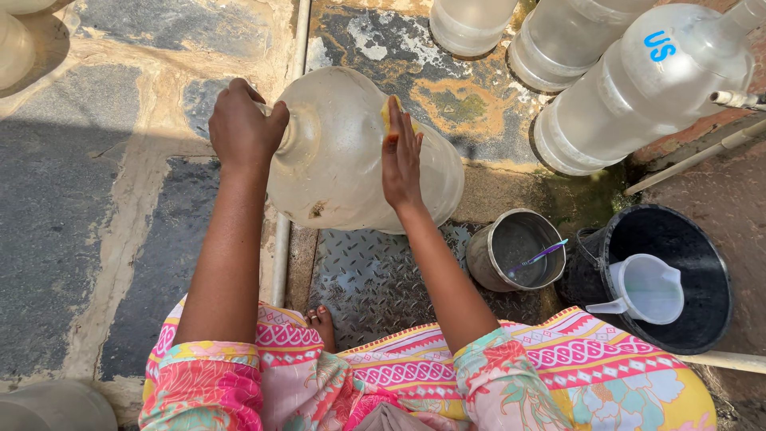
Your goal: The person cleans a large plastic water bottle using a yellow sponge, scrubbing the exterior and interior before shaking it with water.
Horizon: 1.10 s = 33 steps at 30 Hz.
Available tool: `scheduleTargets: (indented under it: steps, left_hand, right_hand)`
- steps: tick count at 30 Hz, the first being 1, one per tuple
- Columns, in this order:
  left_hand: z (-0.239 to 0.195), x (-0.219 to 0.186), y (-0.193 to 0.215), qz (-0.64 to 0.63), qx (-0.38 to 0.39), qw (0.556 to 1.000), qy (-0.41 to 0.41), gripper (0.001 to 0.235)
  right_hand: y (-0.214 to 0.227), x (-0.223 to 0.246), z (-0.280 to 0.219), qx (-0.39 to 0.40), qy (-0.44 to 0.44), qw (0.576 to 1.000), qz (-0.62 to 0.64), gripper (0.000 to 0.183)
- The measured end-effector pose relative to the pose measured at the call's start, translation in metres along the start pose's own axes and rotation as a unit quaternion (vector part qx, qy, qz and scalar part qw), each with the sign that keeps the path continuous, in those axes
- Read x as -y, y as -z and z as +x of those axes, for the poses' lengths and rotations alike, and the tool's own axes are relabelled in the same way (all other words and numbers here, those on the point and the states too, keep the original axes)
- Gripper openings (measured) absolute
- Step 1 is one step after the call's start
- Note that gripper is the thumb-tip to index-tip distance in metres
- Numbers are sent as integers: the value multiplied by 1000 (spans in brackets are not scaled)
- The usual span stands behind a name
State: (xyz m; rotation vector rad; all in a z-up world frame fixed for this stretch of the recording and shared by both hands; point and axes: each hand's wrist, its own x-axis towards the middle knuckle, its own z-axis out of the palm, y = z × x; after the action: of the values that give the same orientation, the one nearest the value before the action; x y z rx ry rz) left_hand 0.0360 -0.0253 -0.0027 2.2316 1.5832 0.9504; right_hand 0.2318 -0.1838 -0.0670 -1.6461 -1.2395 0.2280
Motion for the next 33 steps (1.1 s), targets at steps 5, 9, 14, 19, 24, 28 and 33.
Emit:
scheduleTargets:
  steps: [5,9,14,19,24,28,33]
  left_hand:
    - [5,5,4,1,9,1000,-22,42]
    - [10,10,10,-41,73,996,4,39]
    - [9,19,17,-30,54,998,-24,38]
    - [8,22,22,-17,56,998,-16,37]
    - [9,20,25,-8,45,999,-18,37]
    - [11,20,31,-51,88,993,63,35]
    - [16,30,35,-45,59,997,25,34]
  right_hand:
    - [-70,-18,-156,-99,83,981,-146,86]
    - [-80,-38,-162,-67,119,978,-161,91]
    - [-56,-56,-120,-103,47,992,-63,90]
    - [-41,-168,-137,-192,-172,966,-6,96]
    - [-25,-183,-120,-201,-249,895,312,102]
    - [-50,-69,-102,-123,-67,989,55,106]
    - [-68,-33,-120,-56,68,995,-46,103]
